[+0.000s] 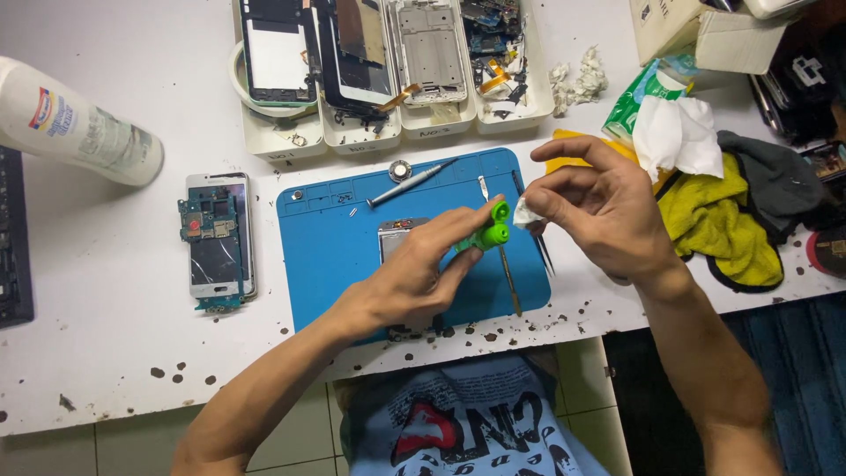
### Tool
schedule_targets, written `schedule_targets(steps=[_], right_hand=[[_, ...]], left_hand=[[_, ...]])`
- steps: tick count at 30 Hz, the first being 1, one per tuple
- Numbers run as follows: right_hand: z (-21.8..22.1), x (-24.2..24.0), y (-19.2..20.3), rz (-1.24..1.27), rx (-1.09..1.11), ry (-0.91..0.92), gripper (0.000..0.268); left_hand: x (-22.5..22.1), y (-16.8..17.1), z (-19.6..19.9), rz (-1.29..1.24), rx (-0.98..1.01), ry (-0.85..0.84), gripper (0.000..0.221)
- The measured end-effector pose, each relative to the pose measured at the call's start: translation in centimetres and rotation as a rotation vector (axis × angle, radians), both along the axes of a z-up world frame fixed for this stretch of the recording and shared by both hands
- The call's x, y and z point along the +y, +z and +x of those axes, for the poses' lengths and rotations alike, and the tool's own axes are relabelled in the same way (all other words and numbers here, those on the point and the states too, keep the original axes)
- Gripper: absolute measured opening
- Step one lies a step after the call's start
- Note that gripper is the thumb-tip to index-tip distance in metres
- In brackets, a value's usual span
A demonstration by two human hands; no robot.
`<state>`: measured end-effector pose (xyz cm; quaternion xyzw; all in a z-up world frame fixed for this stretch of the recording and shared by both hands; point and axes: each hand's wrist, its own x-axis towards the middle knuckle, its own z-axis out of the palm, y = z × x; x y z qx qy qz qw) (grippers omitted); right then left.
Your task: Repairing a mobile phone by prying components, removing screws, and cleaning parts.
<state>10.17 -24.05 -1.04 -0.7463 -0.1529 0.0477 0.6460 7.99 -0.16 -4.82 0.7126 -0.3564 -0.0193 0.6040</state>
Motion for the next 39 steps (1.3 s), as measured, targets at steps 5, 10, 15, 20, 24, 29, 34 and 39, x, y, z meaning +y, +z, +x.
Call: schedule_targets(steps=[5,10,15,20,24,29,34,39], right_hand=[[0.2,-0.4,-1.9,0.137,0.101,0.017,0.025],[0.1,-1.0,-2.1,0.103,0.035,0.083,0.03],[-0.4,0.7,1.6,-0.16,-0.255,0.066,0.025],[-1.1,1.8,4.0,-0.315,-0.399,0.059,0.017],[-1.2,1.9,4.9,-0.436,-0.473,0.075,0.016],[-1.3,2.0,5.5,-0.494,-0.486,0.085,0.015],[-0.6,1.0,5.1,-0.638,-0.707,0.18,0.02],[0.0,0.5,5.4,-0.797,-0.739,0.294,0.017]], left_hand=[[0.2,-0.5,0.0,-0.072,0.084,-0.058,0.054],[0.1,-0.5,0.2,-0.11,0.075,-0.069,0.054],[0.2,0.1,0.0,-0.113,0.082,-0.083,0.052],[0.0,-0.8,0.1,-0.109,0.062,-0.084,0.051],[-0.1,-1.5,0.0,-0.102,0.054,-0.101,0.052],[-0.2,-2.6,0.0,-0.098,0.06,-0.097,0.052],[0.4,-0.9,-0.3,0.01,0.148,-0.141,0.05],[0.3,-1.4,-0.3,-0.02,0.155,-0.152,0.049]])
